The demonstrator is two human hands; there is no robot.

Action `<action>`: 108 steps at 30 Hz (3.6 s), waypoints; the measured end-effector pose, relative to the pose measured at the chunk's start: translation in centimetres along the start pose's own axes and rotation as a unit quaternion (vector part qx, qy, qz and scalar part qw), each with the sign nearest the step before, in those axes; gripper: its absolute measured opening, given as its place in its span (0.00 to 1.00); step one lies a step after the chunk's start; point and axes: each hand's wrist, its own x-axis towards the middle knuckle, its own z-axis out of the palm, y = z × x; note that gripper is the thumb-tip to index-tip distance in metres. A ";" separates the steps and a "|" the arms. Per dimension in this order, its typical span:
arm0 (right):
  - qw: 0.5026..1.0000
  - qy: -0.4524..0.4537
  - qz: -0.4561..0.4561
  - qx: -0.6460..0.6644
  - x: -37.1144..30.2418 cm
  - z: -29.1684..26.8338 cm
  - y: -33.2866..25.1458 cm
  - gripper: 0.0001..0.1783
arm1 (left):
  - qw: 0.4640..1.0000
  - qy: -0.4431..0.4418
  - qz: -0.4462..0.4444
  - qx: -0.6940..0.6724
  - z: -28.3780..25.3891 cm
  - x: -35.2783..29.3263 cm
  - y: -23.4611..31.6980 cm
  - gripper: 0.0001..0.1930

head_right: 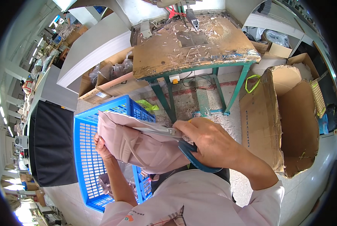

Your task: Trim excess material and loose threads from a backpack using a pair of scissors.

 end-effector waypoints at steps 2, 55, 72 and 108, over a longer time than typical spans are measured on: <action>1.000 0.003 -0.002 -0.001 0.2 -0.1 0.0 0.25 | 1.000 -0.028 -0.006 -0.010 0.0 0.1 0.0 0.15; 0.989 0.059 -0.085 -0.105 2.2 -0.4 -0.5 0.20 | 0.999 -0.045 0.022 0.009 2.1 -0.5 -0.1 0.19; 0.995 -0.002 -0.065 -0.072 1.8 -2.3 -0.3 0.18 | 0.997 -0.058 -0.003 0.055 3.3 -0.5 0.0 0.17; 0.982 -0.012 -0.076 -0.170 -0.3 -4.9 1.6 0.19 | 0.987 -0.118 -0.033 0.102 6.3 -0.9 -0.6 0.16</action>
